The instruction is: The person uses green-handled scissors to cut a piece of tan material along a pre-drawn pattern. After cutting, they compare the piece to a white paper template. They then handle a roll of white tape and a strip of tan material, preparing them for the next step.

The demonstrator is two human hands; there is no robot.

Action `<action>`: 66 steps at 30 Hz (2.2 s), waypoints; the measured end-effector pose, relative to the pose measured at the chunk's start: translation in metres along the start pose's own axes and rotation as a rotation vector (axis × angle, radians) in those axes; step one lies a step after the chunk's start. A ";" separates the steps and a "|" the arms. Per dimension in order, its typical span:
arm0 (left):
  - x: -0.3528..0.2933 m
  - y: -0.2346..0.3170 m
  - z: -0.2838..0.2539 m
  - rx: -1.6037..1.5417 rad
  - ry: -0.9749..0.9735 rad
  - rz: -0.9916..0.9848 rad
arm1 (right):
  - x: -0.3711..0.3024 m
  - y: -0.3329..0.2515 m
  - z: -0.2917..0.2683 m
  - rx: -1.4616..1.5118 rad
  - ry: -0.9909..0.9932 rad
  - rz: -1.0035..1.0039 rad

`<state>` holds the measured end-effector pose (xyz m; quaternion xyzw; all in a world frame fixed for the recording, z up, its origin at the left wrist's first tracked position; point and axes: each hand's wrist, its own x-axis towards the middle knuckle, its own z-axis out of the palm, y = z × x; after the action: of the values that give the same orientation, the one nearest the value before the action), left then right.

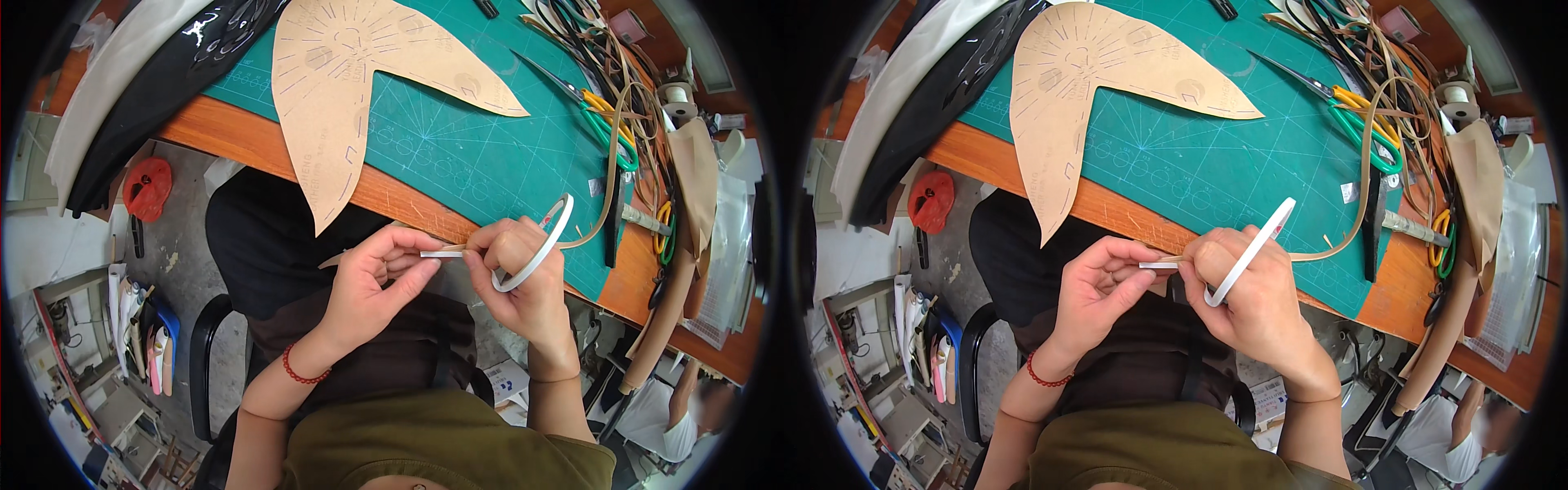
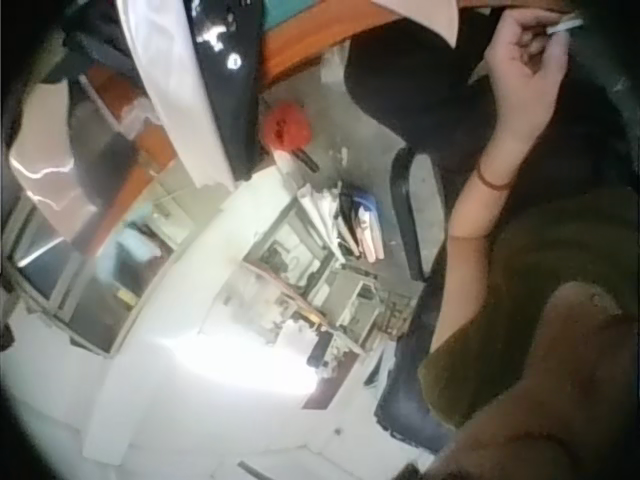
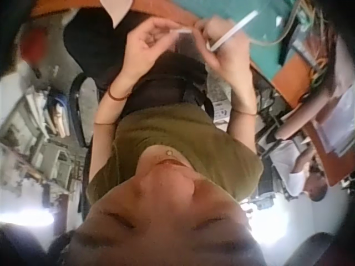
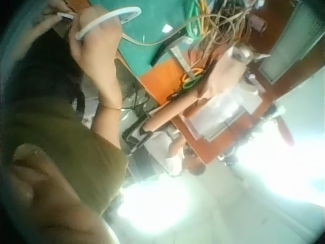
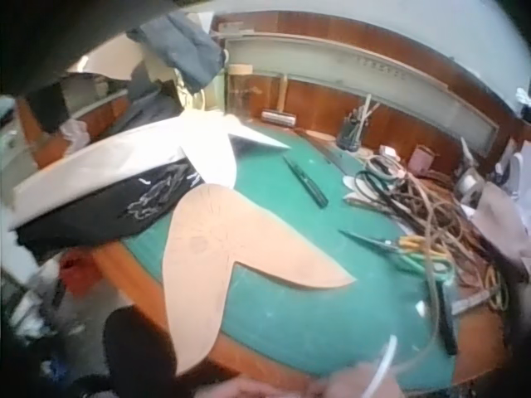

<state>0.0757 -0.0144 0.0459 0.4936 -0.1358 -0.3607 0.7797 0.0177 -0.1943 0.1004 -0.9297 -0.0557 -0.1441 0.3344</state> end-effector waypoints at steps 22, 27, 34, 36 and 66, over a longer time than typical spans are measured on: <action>0.001 -0.008 0.008 0.080 0.168 0.022 | -0.031 0.008 -0.020 -0.110 0.169 0.156; 0.001 -0.009 0.009 0.049 0.176 0.011 | -0.031 0.009 -0.020 -0.160 0.154 0.135; 0.002 -0.011 0.008 0.034 0.160 0.004 | -0.030 0.012 -0.017 -0.273 0.124 0.069; 0.001 -0.009 0.005 0.152 0.085 -0.006 | -0.030 0.013 -0.017 -0.327 0.106 0.014; 0.001 0.009 -0.002 0.359 -0.310 -0.370 | -0.009 0.028 -0.038 -0.034 0.076 0.147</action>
<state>0.0814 -0.0118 0.0528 0.5790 -0.2224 -0.5378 0.5710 0.0060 -0.2404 0.1084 -0.9307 0.0280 -0.1554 0.3300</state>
